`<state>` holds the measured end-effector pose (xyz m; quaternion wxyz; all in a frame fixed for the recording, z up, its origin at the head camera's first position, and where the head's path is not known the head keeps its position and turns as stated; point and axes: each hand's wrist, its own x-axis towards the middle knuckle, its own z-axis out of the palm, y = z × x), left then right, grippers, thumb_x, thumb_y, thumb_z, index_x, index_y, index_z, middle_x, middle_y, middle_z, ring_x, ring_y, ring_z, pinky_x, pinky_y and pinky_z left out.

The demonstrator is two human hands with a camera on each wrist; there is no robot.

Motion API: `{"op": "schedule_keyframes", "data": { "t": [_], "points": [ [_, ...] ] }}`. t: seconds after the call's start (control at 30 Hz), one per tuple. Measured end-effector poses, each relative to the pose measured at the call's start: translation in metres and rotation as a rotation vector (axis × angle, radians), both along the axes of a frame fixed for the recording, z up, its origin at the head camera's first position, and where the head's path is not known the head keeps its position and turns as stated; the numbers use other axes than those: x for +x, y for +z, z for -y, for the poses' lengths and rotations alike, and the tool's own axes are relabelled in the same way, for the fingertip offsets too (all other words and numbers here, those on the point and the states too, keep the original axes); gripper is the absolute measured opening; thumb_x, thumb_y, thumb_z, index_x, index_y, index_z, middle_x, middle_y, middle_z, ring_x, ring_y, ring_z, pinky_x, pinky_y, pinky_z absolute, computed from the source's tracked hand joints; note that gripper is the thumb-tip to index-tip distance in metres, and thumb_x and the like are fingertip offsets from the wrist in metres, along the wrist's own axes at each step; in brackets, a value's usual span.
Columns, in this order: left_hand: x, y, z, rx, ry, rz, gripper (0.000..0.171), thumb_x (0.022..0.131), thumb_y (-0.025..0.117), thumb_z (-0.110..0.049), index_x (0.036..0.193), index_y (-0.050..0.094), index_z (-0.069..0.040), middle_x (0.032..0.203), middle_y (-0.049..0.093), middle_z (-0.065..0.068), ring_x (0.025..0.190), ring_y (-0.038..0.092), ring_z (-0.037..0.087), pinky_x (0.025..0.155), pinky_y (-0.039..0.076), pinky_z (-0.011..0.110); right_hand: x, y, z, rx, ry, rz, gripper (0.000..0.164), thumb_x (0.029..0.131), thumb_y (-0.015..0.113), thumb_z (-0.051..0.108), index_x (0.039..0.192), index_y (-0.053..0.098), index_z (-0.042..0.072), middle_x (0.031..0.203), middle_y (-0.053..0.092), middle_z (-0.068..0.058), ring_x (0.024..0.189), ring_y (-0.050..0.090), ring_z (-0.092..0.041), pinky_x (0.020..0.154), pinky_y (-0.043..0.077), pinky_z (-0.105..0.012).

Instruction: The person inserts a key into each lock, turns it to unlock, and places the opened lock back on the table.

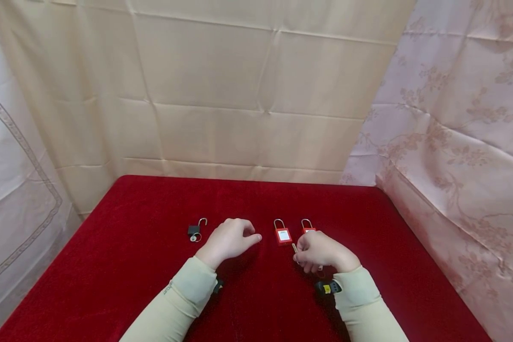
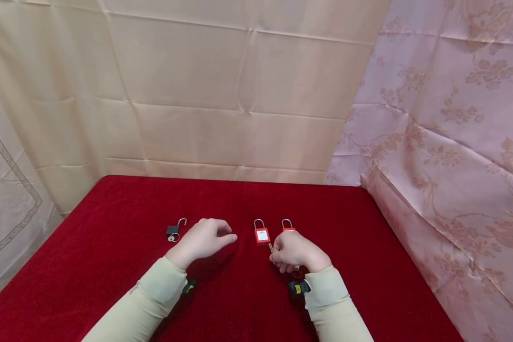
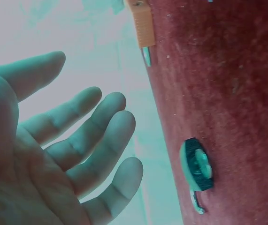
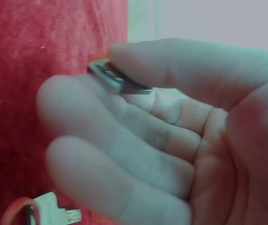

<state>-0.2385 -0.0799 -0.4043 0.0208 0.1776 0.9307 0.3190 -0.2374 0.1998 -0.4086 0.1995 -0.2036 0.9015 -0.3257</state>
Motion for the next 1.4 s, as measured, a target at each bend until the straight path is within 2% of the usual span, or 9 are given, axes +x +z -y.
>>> {"op": "schedule_keyframes", "data": {
  "t": [0.17, 0.3, 0.53, 0.67, 0.77, 0.87, 0.9, 1.17, 1.4],
  "points": [
    [0.002, 0.008, 0.001, 0.039, 0.003, -0.026, 0.018, 0.095, 0.071, -0.035, 0.103, 0.076, -0.020, 0.094, 0.070, -0.009, 0.081, 0.063, 0.009, 0.076, 0.053, 0.035, -0.003, 0.005, -0.002, -0.130, -0.045, 0.036, 0.017, 0.096, 0.067, 0.008, 0.082, 0.059, 0.003, 0.071, 0.070, -0.011, 0.059, 0.070, -0.026, 0.052, 0.058, -0.041],
    [0.006, 0.018, 0.002, 0.085, 0.001, -0.047, 0.016, 0.095, 0.071, -0.034, 0.103, 0.076, -0.020, 0.093, 0.070, -0.010, 0.083, 0.063, 0.009, 0.079, 0.053, 0.036, -0.006, 0.009, -0.005, -0.241, -0.086, 0.025, 0.016, 0.095, 0.067, 0.006, 0.085, 0.056, 0.001, 0.074, 0.070, -0.020, 0.057, 0.070, -0.030, 0.053, 0.059, -0.043],
    [0.010, 0.034, 0.008, 0.176, 0.009, -0.079, 0.013, 0.094, 0.073, -0.030, 0.101, 0.076, -0.019, 0.092, 0.070, -0.011, 0.082, 0.063, 0.008, 0.079, 0.053, 0.034, -0.008, 0.018, -0.013, -0.398, -0.110, -0.033, 0.011, 0.094, 0.071, 0.003, 0.094, 0.061, -0.002, 0.077, 0.068, -0.021, 0.060, 0.070, -0.030, 0.056, 0.060, -0.044],
    [0.014, 0.044, 0.012, 0.270, 0.011, -0.035, 0.012, 0.094, 0.073, -0.028, 0.103, 0.075, -0.020, 0.093, 0.070, -0.010, 0.075, 0.063, 0.014, 0.064, 0.055, 0.034, -0.007, 0.026, -0.014, -0.497, -0.124, -0.078, 0.015, 0.093, 0.072, 0.003, 0.099, 0.062, -0.005, 0.080, 0.067, -0.026, 0.063, 0.071, -0.031, 0.058, 0.060, -0.044],
    [0.018, 0.051, 0.016, 0.316, 0.010, -0.026, 0.012, 0.094, 0.073, -0.027, 0.105, 0.075, -0.021, 0.095, 0.070, -0.010, 0.078, 0.064, 0.016, 0.064, 0.056, 0.035, -0.004, 0.032, -0.014, -0.566, -0.141, -0.121, 0.016, 0.093, 0.073, 0.003, 0.101, 0.062, -0.007, 0.082, 0.066, -0.031, 0.064, 0.071, -0.031, 0.059, 0.060, -0.044],
    [0.021, 0.057, 0.018, 0.336, 0.003, -0.050, 0.014, 0.095, 0.073, -0.026, 0.107, 0.075, -0.021, 0.097, 0.070, -0.010, 0.086, 0.065, 0.017, 0.074, 0.055, 0.036, -0.001, 0.037, -0.015, -0.622, -0.155, -0.161, 0.016, 0.093, 0.073, 0.004, 0.100, 0.064, -0.007, 0.085, 0.065, -0.034, 0.063, 0.071, -0.031, 0.060, 0.060, -0.044],
    [0.021, 0.059, 0.019, 0.339, 0.002, -0.062, 0.014, 0.095, 0.074, -0.026, 0.107, 0.075, -0.020, 0.097, 0.071, -0.010, 0.087, 0.065, 0.017, 0.078, 0.054, 0.036, -0.001, 0.038, -0.016, -0.633, -0.157, -0.175, 0.015, 0.093, 0.073, 0.004, 0.100, 0.065, -0.007, 0.084, 0.066, -0.033, 0.063, 0.071, -0.031, 0.060, 0.060, -0.044],
    [0.022, 0.060, 0.020, 0.345, -0.003, -0.056, 0.016, 0.095, 0.073, -0.026, 0.108, 0.075, -0.018, 0.099, 0.071, -0.009, 0.089, 0.066, 0.018, 0.080, 0.054, 0.038, -0.001, 0.039, -0.018, -0.647, -0.171, -0.189, 0.014, 0.093, 0.073, 0.003, 0.102, 0.068, -0.007, 0.089, 0.066, -0.037, 0.063, 0.070, -0.028, 0.060, 0.060, -0.040],
    [0.019, 0.055, 0.018, 0.326, 0.016, -0.039, 0.014, 0.095, 0.073, -0.028, 0.107, 0.075, -0.021, 0.098, 0.070, -0.010, 0.089, 0.065, 0.014, 0.081, 0.054, 0.038, -0.001, 0.037, -0.017, -0.648, -0.180, -0.196, 0.013, 0.093, 0.073, 0.003, 0.101, 0.069, -0.007, 0.085, 0.069, -0.028, 0.062, 0.070, -0.026, 0.059, 0.060, -0.040]
  ]
}}
